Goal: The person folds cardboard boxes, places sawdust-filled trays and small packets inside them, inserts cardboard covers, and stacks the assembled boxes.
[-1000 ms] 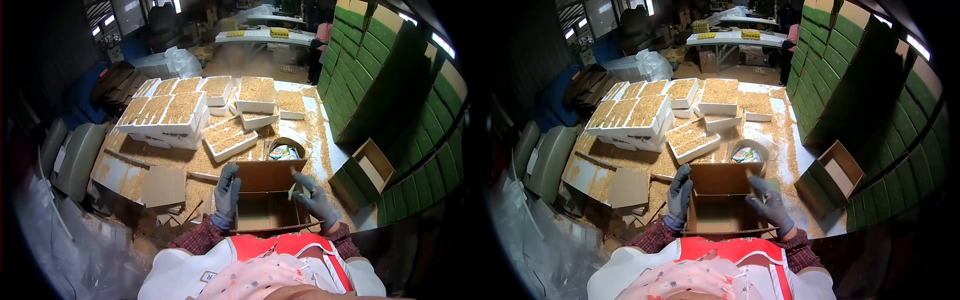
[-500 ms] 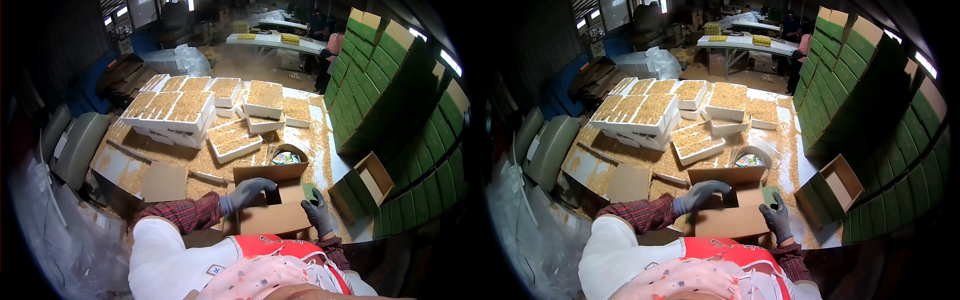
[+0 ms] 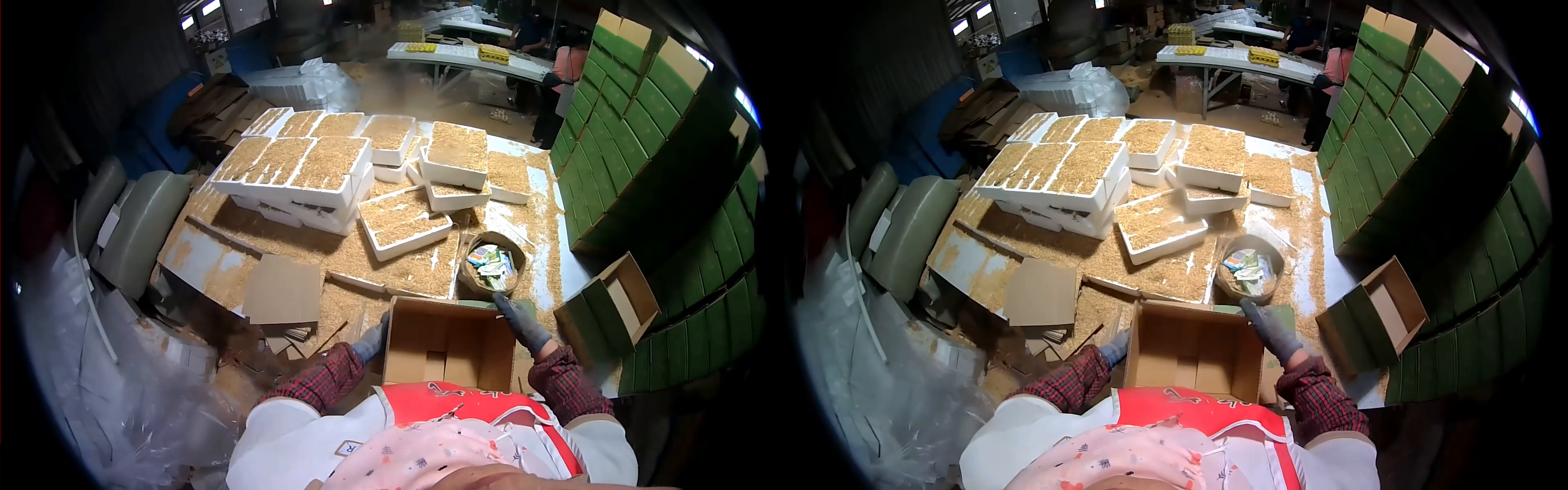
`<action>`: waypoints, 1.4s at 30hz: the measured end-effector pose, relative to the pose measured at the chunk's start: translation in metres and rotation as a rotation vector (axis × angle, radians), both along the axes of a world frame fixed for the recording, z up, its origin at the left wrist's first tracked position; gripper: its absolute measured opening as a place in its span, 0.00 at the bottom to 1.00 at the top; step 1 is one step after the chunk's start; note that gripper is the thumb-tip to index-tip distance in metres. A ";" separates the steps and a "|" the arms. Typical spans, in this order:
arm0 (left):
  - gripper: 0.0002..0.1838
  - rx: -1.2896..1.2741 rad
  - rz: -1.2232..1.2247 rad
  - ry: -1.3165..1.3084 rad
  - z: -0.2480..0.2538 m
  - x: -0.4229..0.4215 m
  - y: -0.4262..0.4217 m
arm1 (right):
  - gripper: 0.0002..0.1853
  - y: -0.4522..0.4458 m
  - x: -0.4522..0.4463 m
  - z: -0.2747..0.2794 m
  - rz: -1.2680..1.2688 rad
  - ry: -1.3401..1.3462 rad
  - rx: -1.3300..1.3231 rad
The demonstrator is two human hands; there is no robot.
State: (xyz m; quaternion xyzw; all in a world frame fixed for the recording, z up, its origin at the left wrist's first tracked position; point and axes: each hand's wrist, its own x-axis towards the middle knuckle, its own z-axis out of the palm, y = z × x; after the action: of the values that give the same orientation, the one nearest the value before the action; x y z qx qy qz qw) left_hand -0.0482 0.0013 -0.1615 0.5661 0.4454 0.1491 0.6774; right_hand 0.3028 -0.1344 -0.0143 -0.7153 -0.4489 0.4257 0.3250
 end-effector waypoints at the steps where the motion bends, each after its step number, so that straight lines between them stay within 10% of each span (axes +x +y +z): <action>1: 0.33 0.191 0.015 -0.087 -0.002 -0.009 -0.001 | 0.32 0.006 0.007 -0.010 0.079 -0.085 0.019; 5: 0.27 0.702 0.073 -0.184 0.110 0.003 -0.041 | 0.38 0.061 0.021 0.051 0.191 0.080 -0.482; 8: 0.29 0.634 0.068 -0.039 0.092 0.009 -0.051 | 0.41 0.172 0.079 0.030 0.011 0.326 0.026; 13: 0.32 0.421 0.126 -0.088 0.096 0.011 -0.051 | 0.47 0.344 0.126 0.015 -0.461 0.564 0.077; 17: 0.32 0.424 0.094 -0.094 0.113 0.015 -0.053 | 0.27 0.380 0.153 -0.015 -0.286 0.907 -0.015; 24: 0.36 0.345 0.139 -0.199 0.114 0.014 -0.048 | 0.24 0.258 0.109 0.063 -0.186 0.799 -0.349; 27: 0.34 0.428 0.130 -0.085 0.105 0.018 -0.047 | 0.41 0.220 0.170 -0.058 0.338 -0.611 0.752; 30: 0.34 0.376 0.156 -0.122 0.104 0.019 -0.046 | 0.25 0.149 0.140 -0.005 -0.338 1.050 0.014; 37: 0.34 0.383 0.141 -0.196 0.129 0.017 -0.040 | 0.39 -0.003 0.083 0.120 0.079 0.669 0.049; 42: 0.38 0.399 0.141 -0.177 0.107 0.028 -0.037 | 0.30 -0.009 0.069 0.163 0.263 0.454 -0.234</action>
State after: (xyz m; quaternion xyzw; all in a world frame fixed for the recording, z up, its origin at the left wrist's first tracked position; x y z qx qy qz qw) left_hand -0.0200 -0.0356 -0.0546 0.6411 0.3842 0.3304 0.5764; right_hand 0.3719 -0.1436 0.1485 -0.5698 -0.4015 0.6625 0.2744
